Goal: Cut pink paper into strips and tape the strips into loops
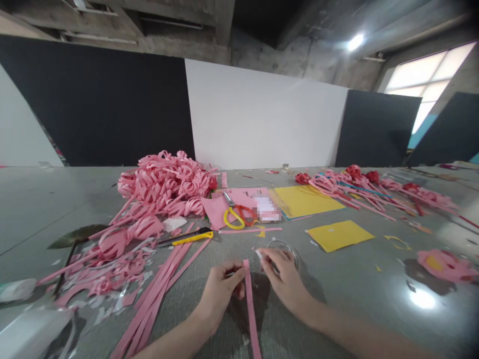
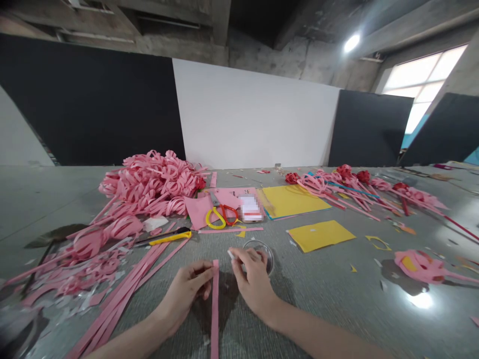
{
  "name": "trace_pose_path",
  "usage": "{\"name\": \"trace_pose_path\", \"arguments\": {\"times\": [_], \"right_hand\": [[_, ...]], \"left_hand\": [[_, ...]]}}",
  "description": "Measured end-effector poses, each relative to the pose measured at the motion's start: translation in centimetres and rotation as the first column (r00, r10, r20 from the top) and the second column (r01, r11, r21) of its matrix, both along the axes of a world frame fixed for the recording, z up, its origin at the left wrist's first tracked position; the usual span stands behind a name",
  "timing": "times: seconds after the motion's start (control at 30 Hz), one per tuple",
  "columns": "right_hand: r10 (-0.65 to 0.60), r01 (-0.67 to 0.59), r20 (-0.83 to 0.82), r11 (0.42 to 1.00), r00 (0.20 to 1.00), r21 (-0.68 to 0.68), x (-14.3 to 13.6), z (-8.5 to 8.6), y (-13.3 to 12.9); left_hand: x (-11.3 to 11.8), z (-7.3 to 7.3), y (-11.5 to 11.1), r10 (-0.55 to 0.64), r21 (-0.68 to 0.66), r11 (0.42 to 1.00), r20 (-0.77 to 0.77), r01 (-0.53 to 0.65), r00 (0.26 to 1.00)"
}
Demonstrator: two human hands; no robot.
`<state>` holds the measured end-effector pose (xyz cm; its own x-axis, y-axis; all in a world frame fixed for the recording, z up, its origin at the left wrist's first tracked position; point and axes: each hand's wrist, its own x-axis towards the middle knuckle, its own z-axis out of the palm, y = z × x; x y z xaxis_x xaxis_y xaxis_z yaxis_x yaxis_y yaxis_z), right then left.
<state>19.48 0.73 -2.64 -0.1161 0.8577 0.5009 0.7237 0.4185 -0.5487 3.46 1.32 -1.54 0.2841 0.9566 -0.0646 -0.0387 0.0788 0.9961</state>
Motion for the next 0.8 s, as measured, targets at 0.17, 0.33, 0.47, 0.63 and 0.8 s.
{"name": "trace_pose_path", "arguments": {"times": [0.17,0.33,0.47,0.63,0.8], "right_hand": [[-0.161,0.161,0.180,0.987,0.970,0.011,1.0,-0.4,0.9],[-0.054,0.056,0.084,0.998,0.995,-0.023,1.6,0.4,1.2],[0.134,-0.134,0.005,0.989,0.991,-0.064,1.2,0.9,0.6],[0.272,-0.276,-0.064,0.960,0.960,-0.057,0.8,0.6,0.0],[0.314,-0.321,-0.088,0.943,0.945,-0.089,0.7,0.6,0.0]], "left_hand": [[0.0,-0.2,0.1,-0.003,0.025,1.000,-0.015,0.004,1.000],[0.0,-0.3,0.1,-0.008,-0.005,1.000,-0.016,0.008,1.000],[0.0,-0.3,0.1,-0.012,-0.009,1.000,-0.017,0.012,1.000],[0.0,-0.2,0.0,-0.044,0.007,0.999,-0.031,0.044,0.999],[0.0,0.2,-0.2,-0.043,-0.008,0.999,-0.059,0.042,0.997]]}}
